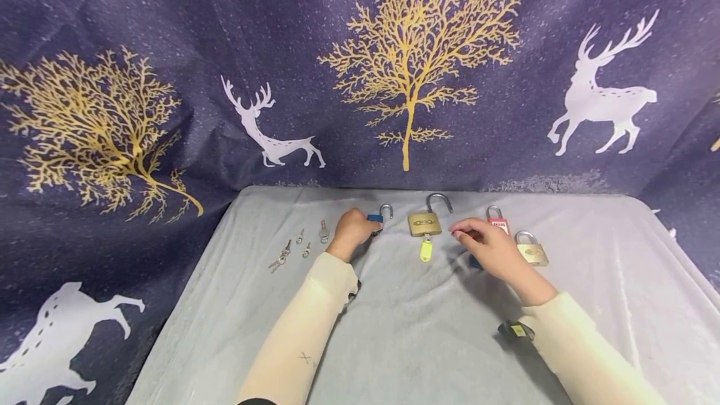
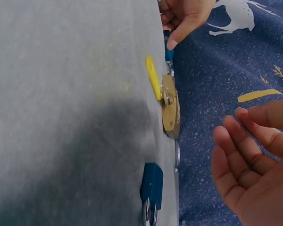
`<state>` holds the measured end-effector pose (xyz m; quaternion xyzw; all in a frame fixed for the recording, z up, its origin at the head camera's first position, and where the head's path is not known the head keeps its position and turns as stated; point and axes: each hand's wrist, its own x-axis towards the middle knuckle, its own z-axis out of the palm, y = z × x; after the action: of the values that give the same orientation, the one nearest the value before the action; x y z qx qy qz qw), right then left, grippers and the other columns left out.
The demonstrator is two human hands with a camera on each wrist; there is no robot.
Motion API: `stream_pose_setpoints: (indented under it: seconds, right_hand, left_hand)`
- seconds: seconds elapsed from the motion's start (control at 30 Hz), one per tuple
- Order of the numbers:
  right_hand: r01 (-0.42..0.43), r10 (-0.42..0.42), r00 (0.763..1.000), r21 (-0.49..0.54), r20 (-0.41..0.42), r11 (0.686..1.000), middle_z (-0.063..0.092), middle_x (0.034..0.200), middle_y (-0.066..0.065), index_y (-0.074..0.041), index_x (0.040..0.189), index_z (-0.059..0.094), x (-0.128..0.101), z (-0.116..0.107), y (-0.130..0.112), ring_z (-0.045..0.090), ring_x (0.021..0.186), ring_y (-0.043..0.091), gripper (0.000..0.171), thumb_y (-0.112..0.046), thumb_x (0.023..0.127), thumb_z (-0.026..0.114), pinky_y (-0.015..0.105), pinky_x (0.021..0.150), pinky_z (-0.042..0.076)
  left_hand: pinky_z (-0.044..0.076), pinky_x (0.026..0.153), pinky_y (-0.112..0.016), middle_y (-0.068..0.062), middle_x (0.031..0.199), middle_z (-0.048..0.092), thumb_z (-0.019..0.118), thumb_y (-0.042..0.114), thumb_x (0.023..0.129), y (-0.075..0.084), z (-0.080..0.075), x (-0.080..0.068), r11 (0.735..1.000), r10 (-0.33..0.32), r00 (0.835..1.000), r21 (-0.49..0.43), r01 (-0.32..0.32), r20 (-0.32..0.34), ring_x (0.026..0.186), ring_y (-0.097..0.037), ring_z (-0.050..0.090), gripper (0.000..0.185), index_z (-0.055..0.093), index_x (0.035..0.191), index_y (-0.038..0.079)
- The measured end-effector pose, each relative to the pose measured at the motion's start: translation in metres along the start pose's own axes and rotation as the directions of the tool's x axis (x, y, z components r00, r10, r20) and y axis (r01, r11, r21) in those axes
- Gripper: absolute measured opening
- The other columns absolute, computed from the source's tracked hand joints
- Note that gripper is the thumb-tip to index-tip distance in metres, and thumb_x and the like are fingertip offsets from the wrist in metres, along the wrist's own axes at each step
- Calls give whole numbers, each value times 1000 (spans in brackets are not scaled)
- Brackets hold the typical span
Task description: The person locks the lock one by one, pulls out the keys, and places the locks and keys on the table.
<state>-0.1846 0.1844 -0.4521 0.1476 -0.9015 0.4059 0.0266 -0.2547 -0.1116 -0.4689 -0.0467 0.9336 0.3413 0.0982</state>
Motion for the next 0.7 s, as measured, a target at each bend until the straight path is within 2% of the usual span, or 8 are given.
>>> stream_pose_setpoints:
  seconds: [0.17,0.33,0.43,0.53,0.7]
  right_hand:
    - [-6,5,1000,49,13,999,74,112,9,-7,115,71,4,4,-4,68,93,17,20,-17,102,61,24,82,54]
    - [-3,2,1000,84,13,996,74,112,10,-5,117,70,7,10,-8,68,94,17,22,-17,102,60,23,83,54]
    - [-1,0,1000,90,8,996,74,112,11,-6,117,71,9,12,-11,67,94,16,22,-17,102,61,26,84,54]
    - [-4,3,1000,86,10,996,74,113,10,-8,118,71,11,16,-15,69,95,18,21,-17,102,60,29,86,55]
    - [-13,9,999,117,36,993,74,116,9,-8,123,69,15,23,-25,70,99,22,25,-19,102,61,37,90,56]
  left_hand:
    - [33,50,-28,7,49,29,76,27,86,0,2,-2,999,37,999,14,-37,-26,52,-17,34,58,32,49,20]
    - [32,50,-27,5,52,38,78,27,85,-3,4,-4,999,51,997,18,-50,-64,55,-17,38,56,34,51,19]
    - [32,49,-26,3,56,46,78,25,86,-5,5,-7,998,33,996,-49,-37,-77,56,-17,40,52,38,54,18]
    - [33,48,-26,2,59,48,78,24,86,-5,5,-11,987,3,997,-157,-16,-80,56,-16,41,45,44,58,17]
    - [42,52,-24,1,67,57,77,21,88,-1,4,-20,941,3,998,-338,-23,-59,59,-13,51,29,58,68,11]
